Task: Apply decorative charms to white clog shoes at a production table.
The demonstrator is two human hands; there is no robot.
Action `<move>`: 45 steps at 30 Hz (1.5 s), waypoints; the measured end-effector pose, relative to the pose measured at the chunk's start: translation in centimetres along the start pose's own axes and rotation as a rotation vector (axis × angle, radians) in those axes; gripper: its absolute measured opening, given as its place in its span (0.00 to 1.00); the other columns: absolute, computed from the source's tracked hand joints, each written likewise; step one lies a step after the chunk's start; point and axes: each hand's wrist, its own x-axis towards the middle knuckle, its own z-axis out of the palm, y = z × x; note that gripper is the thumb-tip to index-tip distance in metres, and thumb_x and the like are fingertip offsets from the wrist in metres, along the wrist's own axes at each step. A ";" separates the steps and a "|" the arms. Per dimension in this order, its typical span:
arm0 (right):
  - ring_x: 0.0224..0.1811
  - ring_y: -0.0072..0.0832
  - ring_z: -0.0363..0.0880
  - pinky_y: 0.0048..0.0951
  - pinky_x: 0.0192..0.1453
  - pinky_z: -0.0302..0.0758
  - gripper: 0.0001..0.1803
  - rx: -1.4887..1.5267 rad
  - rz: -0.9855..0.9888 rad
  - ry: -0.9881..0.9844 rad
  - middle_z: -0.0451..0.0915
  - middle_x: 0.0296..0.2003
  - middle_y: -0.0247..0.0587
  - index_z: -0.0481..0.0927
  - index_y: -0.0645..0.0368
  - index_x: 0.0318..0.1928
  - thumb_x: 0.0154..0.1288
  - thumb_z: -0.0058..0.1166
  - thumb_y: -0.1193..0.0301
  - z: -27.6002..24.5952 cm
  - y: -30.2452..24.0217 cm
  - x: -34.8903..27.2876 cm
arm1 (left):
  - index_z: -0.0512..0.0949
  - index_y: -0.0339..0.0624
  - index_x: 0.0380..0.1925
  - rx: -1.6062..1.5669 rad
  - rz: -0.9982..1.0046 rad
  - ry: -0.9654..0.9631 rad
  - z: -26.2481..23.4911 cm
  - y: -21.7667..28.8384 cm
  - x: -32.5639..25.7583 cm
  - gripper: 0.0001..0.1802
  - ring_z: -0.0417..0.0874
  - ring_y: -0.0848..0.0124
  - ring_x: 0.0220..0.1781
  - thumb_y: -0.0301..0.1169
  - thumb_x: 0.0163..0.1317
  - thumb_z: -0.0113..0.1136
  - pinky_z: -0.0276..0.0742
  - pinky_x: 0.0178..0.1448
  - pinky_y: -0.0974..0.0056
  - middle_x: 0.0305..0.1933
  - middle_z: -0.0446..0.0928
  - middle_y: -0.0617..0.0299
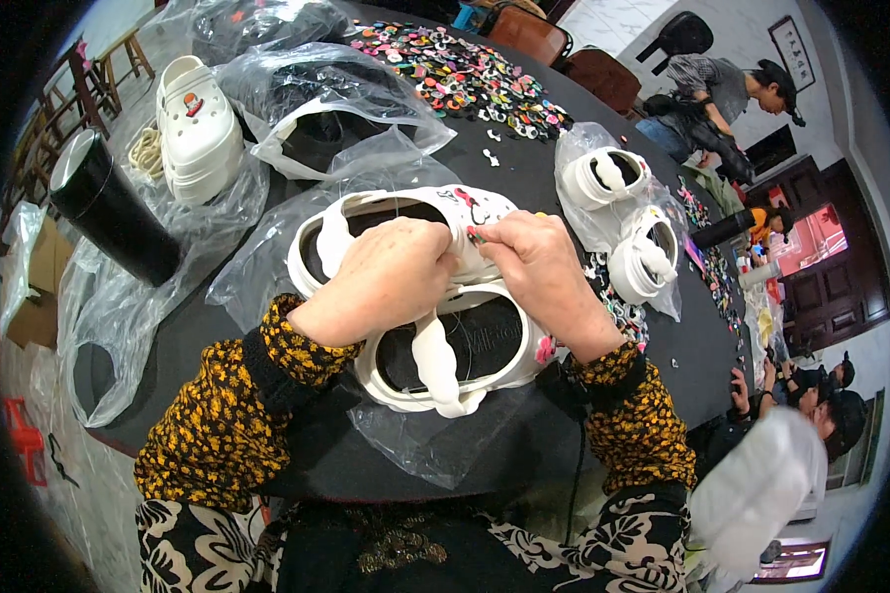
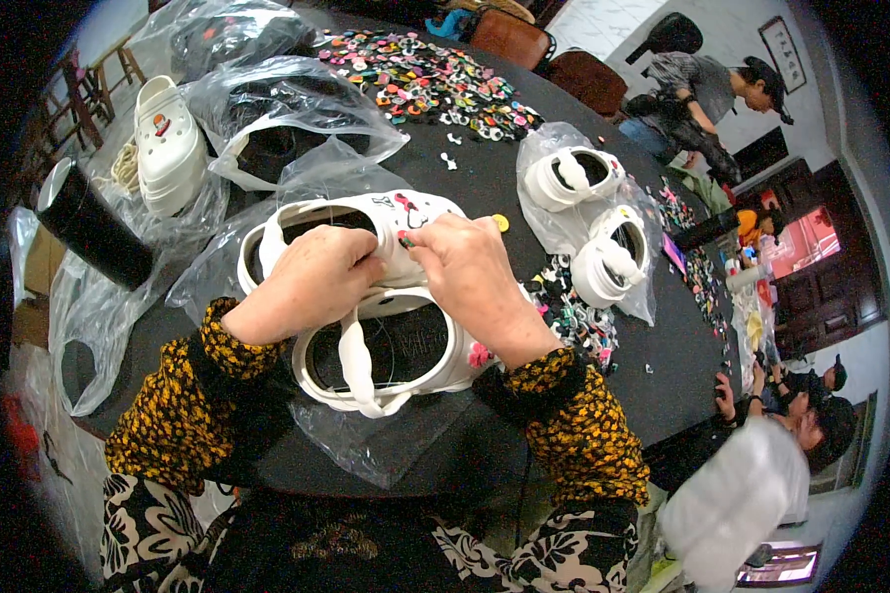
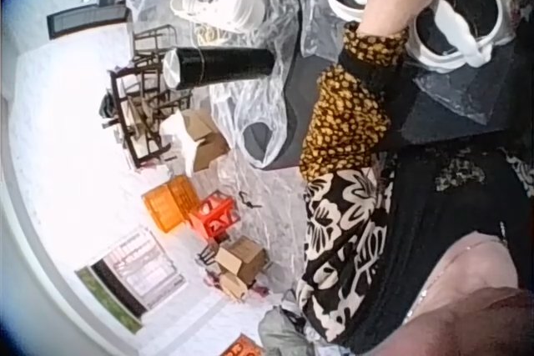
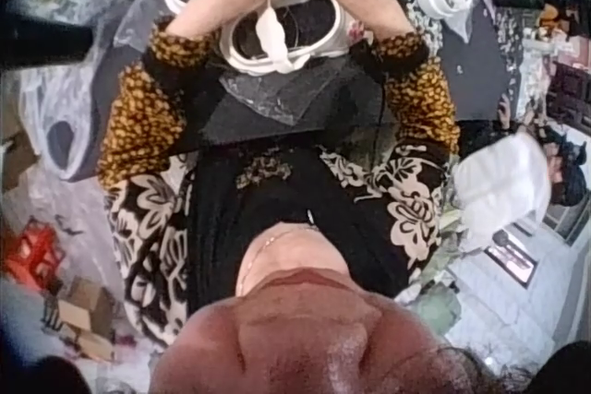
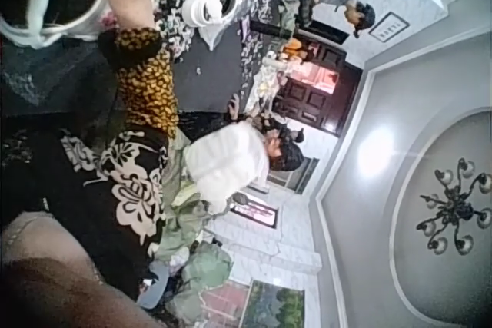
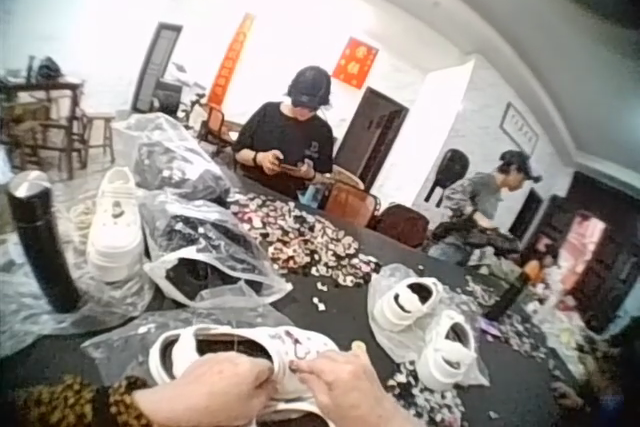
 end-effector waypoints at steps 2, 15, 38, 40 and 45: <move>0.33 0.41 0.78 0.36 0.38 0.70 0.08 0.030 0.017 -0.012 0.80 0.30 0.46 0.83 0.65 0.37 0.57 0.55 0.78 0.1 0.0 -0.2 | 0.78 0.30 0.26 -0.037 0.001 -0.001 0.5 -0.3 0.1 0.12 0.80 0.46 0.32 0.31 0.55 0.56 0.74 0.38 0.50 0.26 0.76 0.40; 0.34 0.43 0.76 0.35 0.36 0.70 0.17 0.068 0.031 -0.125 0.76 0.32 0.49 0.80 0.65 0.47 0.57 0.47 0.85 0.0 0.2 -0.8 | 0.75 0.26 0.28 -0.651 -0.226 -0.047 1.0 -0.2 1.0 0.10 0.79 0.65 0.24 0.25 0.58 0.49 0.74 0.30 0.59 0.24 0.77 0.50; 0.44 0.45 0.73 0.41 0.51 0.67 0.13 -0.022 -0.057 -0.230 0.75 0.36 0.49 0.78 0.65 0.44 0.59 0.45 0.82 0.9 0.3 -0.7 | 0.76 0.31 0.32 -0.679 -0.275 -0.065 1.7 -0.1 0.0 0.07 0.71 0.83 0.29 0.24 0.62 0.51 0.68 0.31 0.73 0.28 0.76 0.67; 0.43 0.46 0.73 0.40 0.50 0.68 0.12 0.004 -0.064 -0.210 0.75 0.36 0.50 0.78 0.66 0.43 0.60 0.45 0.82 1.2 0.4 -0.8 | 0.76 0.32 0.29 -0.723 -0.257 -0.037 1.9 -0.1 -0.2 0.06 0.69 0.84 0.28 0.24 0.61 0.51 0.65 0.30 0.73 0.26 0.73 0.69; 0.38 0.46 0.74 0.37 0.42 0.70 0.07 0.119 -0.041 -0.237 0.74 0.31 0.52 0.79 0.67 0.38 0.61 0.47 0.82 1.7 0.9 -0.4 | 0.73 0.34 0.24 -0.676 -0.238 -0.033 1.6 -0.3 -0.4 0.07 0.65 0.84 0.25 0.23 0.59 0.50 0.61 0.27 0.72 0.22 0.69 0.71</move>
